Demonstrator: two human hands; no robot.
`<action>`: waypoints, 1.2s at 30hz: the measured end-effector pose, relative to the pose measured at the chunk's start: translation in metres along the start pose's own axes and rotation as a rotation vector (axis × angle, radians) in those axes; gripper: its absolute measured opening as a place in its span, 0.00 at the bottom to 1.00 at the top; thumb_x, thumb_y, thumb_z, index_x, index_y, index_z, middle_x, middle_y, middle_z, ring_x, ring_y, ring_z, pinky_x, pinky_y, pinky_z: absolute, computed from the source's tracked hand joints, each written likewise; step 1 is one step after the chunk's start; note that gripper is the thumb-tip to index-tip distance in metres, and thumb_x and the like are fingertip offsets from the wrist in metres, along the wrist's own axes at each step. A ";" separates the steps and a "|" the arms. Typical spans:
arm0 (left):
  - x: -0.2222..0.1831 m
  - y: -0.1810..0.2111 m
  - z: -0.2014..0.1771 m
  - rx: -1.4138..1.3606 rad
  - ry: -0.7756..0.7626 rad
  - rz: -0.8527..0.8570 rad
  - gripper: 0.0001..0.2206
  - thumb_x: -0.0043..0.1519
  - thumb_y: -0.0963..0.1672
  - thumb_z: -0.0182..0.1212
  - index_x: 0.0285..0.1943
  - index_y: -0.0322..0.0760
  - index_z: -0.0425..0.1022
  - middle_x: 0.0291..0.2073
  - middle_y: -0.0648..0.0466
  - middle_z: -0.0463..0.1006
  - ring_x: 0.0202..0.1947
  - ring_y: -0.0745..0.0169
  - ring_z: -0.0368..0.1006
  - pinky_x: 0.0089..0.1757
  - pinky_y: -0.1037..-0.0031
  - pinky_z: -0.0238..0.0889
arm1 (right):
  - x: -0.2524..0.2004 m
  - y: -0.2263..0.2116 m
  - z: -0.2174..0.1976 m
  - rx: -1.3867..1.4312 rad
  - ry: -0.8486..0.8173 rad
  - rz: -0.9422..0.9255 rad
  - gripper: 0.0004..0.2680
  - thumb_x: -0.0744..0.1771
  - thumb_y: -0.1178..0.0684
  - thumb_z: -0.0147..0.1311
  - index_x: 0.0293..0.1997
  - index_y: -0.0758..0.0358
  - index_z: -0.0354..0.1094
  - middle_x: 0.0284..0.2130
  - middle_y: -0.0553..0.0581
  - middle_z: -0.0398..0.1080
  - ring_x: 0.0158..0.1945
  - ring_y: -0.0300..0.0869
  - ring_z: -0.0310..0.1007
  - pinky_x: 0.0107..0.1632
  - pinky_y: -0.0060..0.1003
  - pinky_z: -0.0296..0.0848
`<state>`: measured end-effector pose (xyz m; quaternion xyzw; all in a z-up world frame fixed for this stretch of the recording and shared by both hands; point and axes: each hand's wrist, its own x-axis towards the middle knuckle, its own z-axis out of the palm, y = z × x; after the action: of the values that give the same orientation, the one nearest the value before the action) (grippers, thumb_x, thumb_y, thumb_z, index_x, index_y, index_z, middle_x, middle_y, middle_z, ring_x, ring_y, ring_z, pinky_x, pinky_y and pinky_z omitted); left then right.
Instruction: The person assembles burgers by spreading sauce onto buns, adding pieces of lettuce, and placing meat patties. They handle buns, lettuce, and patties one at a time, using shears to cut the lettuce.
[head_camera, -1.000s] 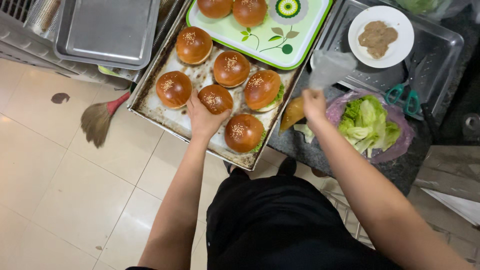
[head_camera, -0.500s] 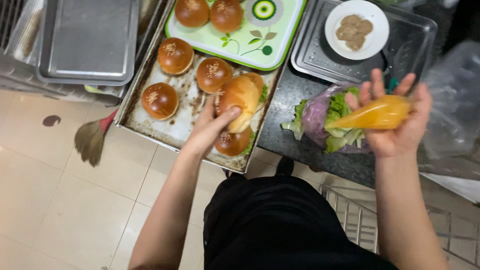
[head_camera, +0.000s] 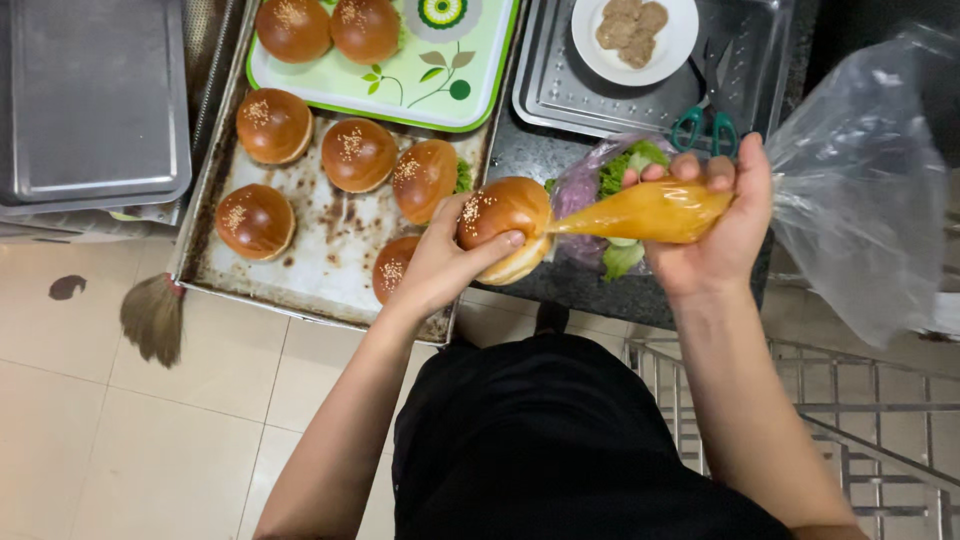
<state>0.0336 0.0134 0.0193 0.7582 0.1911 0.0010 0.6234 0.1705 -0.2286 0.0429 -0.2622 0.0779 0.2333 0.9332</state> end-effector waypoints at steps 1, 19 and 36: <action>0.000 -0.001 0.003 0.000 0.001 -0.003 0.38 0.53 0.53 0.73 0.67 0.25 0.65 0.58 0.43 0.73 0.58 0.57 0.72 0.57 0.69 0.65 | -0.001 0.001 0.002 0.000 0.002 0.003 0.22 0.74 0.38 0.40 0.22 0.57 0.62 0.28 0.55 0.69 0.43 0.52 0.72 0.61 0.58 0.70; -0.009 -0.007 0.013 -0.630 -0.037 -0.200 0.39 0.58 0.45 0.69 0.77 0.28 0.52 0.63 0.39 0.71 0.61 0.55 0.71 0.59 0.67 0.64 | -0.016 0.047 0.017 -0.456 -0.267 -0.174 0.26 0.76 0.33 0.28 0.20 0.56 0.50 0.20 0.60 0.63 0.33 0.52 0.71 0.50 0.52 0.74; -0.009 0.003 -0.007 -0.854 -0.060 -0.207 0.35 0.61 0.41 0.61 0.78 0.49 0.51 0.62 0.45 0.69 0.62 0.56 0.67 0.60 0.64 0.63 | -0.001 0.029 0.022 -0.413 -0.354 -0.287 0.28 0.77 0.37 0.22 0.15 0.57 0.50 0.18 0.59 0.62 0.28 0.50 0.68 0.43 0.47 0.74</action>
<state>0.0243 0.0170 0.0257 0.4091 0.2300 -0.0046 0.8830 0.1568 -0.1954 0.0491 -0.4101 -0.1727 0.1520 0.8826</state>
